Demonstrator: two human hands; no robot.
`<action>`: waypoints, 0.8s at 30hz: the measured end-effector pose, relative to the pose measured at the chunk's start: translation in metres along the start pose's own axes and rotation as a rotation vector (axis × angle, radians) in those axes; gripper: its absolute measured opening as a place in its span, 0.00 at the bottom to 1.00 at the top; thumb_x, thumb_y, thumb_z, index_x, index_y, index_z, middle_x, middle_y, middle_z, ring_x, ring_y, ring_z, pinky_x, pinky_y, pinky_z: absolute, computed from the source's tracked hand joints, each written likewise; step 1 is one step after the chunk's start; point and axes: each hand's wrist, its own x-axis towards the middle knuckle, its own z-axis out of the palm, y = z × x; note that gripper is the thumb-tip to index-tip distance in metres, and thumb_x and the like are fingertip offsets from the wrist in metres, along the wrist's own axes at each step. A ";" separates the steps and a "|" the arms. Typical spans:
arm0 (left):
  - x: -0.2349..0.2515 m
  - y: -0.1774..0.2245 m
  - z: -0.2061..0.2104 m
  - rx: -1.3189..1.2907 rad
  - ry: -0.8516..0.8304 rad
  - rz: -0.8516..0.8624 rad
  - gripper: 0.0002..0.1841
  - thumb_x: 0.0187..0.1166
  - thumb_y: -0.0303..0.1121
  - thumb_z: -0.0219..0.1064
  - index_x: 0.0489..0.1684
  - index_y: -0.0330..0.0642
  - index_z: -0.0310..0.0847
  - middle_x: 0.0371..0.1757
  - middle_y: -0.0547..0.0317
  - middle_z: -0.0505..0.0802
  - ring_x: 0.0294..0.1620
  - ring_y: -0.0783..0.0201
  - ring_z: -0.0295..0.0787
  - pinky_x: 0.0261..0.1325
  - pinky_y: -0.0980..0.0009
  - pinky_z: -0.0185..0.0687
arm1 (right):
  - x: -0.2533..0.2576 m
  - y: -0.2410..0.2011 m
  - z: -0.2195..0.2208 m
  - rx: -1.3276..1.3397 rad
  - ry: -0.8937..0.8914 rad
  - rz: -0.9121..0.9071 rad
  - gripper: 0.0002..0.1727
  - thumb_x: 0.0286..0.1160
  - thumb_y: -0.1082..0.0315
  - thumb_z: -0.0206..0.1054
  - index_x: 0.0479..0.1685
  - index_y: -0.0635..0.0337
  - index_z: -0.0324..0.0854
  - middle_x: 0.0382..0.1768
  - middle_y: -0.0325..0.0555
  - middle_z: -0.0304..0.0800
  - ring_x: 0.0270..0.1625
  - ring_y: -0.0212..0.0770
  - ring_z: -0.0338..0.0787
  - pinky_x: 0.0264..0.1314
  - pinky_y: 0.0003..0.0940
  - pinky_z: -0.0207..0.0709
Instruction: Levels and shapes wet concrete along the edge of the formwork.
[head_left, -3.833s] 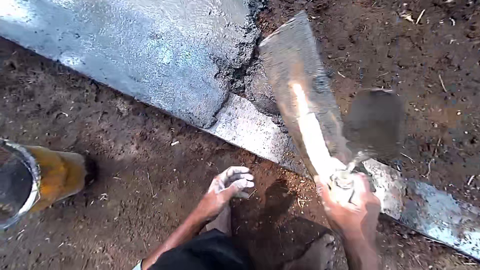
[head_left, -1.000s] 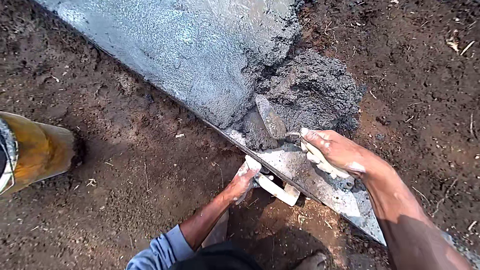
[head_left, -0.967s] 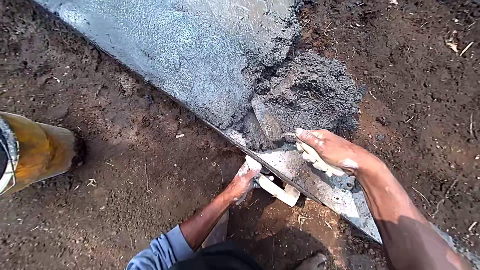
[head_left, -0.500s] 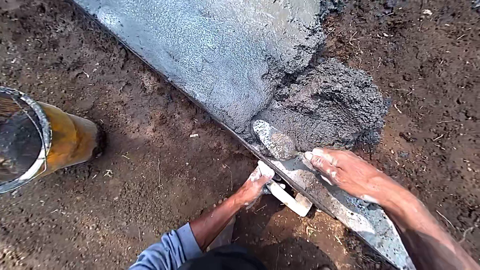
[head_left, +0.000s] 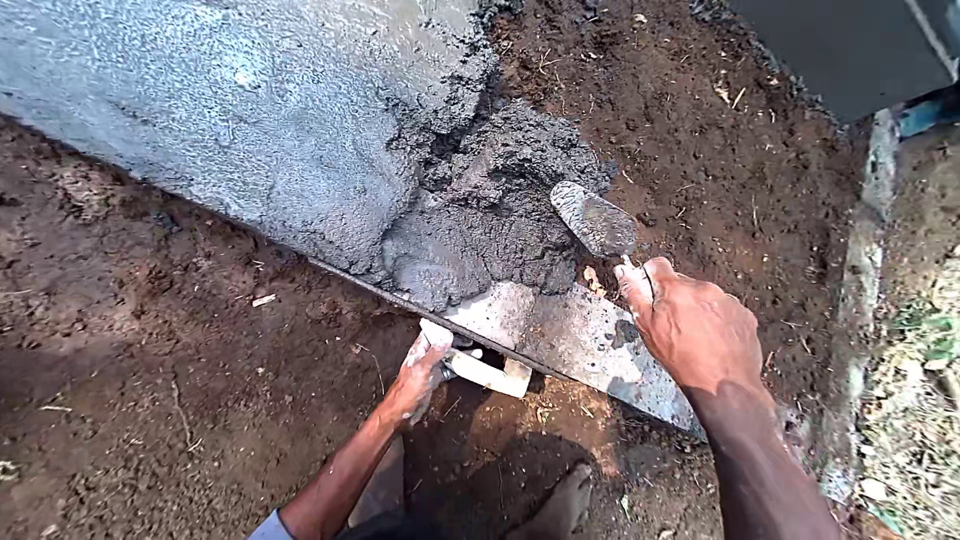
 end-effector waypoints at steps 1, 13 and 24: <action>0.000 0.000 0.000 -0.001 0.002 -0.002 0.16 0.91 0.33 0.45 0.71 0.35 0.63 0.48 0.51 0.94 0.47 0.58 0.95 0.53 0.62 0.93 | 0.000 -0.003 0.004 0.000 -0.041 -0.006 0.30 0.90 0.41 0.53 0.50 0.63 0.83 0.30 0.65 0.89 0.38 0.71 0.92 0.34 0.67 0.78; -0.003 0.001 -0.011 0.002 -0.016 0.022 0.20 0.90 0.35 0.49 0.76 0.34 0.62 0.50 0.53 0.92 0.47 0.62 0.92 0.53 0.63 0.90 | 0.009 0.002 0.035 0.761 -0.411 -0.082 0.27 0.87 0.40 0.52 0.41 0.51 0.86 0.27 0.37 0.82 0.28 0.35 0.80 0.34 0.45 0.75; 0.001 0.013 -0.019 0.006 -0.014 0.004 0.20 0.91 0.34 0.50 0.77 0.35 0.62 0.50 0.54 0.90 0.47 0.64 0.91 0.54 0.63 0.90 | 0.002 -0.128 0.003 0.255 0.037 -0.572 0.31 0.87 0.42 0.51 0.42 0.63 0.84 0.21 0.58 0.84 0.30 0.66 0.91 0.28 0.60 0.77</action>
